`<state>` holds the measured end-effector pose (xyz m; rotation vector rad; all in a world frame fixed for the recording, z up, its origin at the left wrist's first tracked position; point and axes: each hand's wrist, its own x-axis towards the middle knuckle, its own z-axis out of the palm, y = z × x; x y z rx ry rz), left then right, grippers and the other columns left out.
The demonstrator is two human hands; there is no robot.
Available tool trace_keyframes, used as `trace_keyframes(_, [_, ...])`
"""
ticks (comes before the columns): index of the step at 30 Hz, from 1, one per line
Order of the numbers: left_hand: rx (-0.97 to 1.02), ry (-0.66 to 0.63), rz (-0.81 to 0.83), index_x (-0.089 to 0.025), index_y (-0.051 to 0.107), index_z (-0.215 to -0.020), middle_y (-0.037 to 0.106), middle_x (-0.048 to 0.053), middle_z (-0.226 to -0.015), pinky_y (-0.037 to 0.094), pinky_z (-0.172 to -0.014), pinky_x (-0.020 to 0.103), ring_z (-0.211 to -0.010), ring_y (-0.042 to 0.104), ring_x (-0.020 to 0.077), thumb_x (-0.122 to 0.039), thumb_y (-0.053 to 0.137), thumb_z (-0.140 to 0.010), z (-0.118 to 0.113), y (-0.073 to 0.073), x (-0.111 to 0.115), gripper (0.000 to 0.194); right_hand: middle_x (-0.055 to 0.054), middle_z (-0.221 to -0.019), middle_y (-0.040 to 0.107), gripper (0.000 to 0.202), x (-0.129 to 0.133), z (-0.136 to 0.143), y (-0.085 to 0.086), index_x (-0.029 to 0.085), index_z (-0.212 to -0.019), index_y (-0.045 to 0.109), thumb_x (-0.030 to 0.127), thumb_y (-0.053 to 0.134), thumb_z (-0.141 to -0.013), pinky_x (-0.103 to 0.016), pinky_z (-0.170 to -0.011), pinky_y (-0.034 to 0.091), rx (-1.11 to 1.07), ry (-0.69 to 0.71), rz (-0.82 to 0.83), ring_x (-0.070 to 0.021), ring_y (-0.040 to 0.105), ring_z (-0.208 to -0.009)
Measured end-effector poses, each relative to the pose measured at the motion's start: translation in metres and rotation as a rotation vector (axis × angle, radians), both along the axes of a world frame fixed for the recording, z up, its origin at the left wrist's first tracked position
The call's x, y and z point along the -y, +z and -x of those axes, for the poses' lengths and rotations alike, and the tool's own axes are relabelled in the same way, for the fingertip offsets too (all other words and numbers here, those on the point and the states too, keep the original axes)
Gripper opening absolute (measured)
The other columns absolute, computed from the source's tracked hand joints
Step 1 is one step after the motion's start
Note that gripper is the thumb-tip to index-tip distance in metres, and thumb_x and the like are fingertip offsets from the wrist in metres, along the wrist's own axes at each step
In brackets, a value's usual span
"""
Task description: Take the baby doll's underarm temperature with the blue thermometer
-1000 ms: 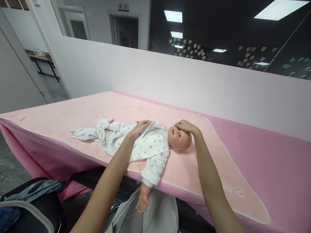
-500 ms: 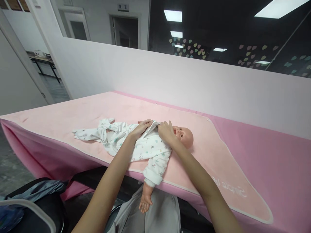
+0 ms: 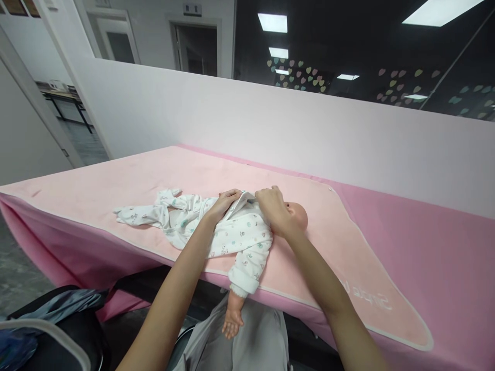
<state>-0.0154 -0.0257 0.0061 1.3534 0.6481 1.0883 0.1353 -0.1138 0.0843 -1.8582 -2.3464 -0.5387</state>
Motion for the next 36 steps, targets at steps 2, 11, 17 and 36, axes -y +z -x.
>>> trace_keyframes(2, [0.000, 0.024, -0.007, -0.017, 0.064, -0.075, 0.064, 0.000, -0.071, 0.042, -0.063, 0.023, -0.067, 0.056, 0.0137, -0.039, 0.071, -0.064, 0.000, 0.000, 0.000, 0.026, -0.013, -0.088, 0.070, 0.027, 0.011, -0.011, 0.019, 0.014, -0.085, 0.068, 0.005, 0.043, -0.082, -0.035, -0.085, 0.039, -0.159, -0.006, -0.007, -0.0240, 0.064, -0.085])
trace_keyframes(11, [-0.219, -0.227, -0.151, -0.018, 0.075, -0.084, 0.071, 0.009, -0.087, 0.045, -0.082, 0.033, -0.094, 0.060, 0.0255, -0.034, 0.075, -0.063, 0.006, 0.010, 0.010, 0.027, -0.004, -0.094, 0.071, 0.018, 0.045, -0.065, 0.063, 0.018, -0.090, 0.073, 0.024, 0.062, -0.076, -0.031, -0.084, 0.049, -1.001, 0.223, 0.009, -0.0199, 0.065, -0.092])
trace_keyframes(17, [0.178, -0.085, 0.016, -0.013, 0.066, -0.066, 0.062, 0.004, -0.064, 0.044, -0.062, 0.025, -0.063, 0.056, 0.0121, -0.032, 0.075, -0.062, 0.008, 0.003, 0.003, 0.021, -0.006, -0.098, 0.071, 0.020, 0.021, -0.057, 0.045, 0.018, -0.090, 0.072, 0.026, 0.064, -0.074, -0.031, -0.085, 0.050, -1.095, 0.282, 0.108, -0.0194, 0.065, -0.092])
trace_keyframes(36, [-0.111, -0.079, -0.161, -0.013, 0.072, -0.083, 0.062, 0.003, -0.060, 0.032, -0.046, 0.022, -0.049, 0.046, 0.0092, -0.036, 0.073, -0.064, -0.003, 0.006, 0.011, 0.030, -0.003, -0.084, 0.070, 0.009, 0.046, -0.055, 0.060, 0.019, -0.080, 0.069, 0.023, 0.061, -0.076, -0.028, -0.076, 0.048, -0.835, 0.174, -0.074, -0.0180, 0.064, -0.081])
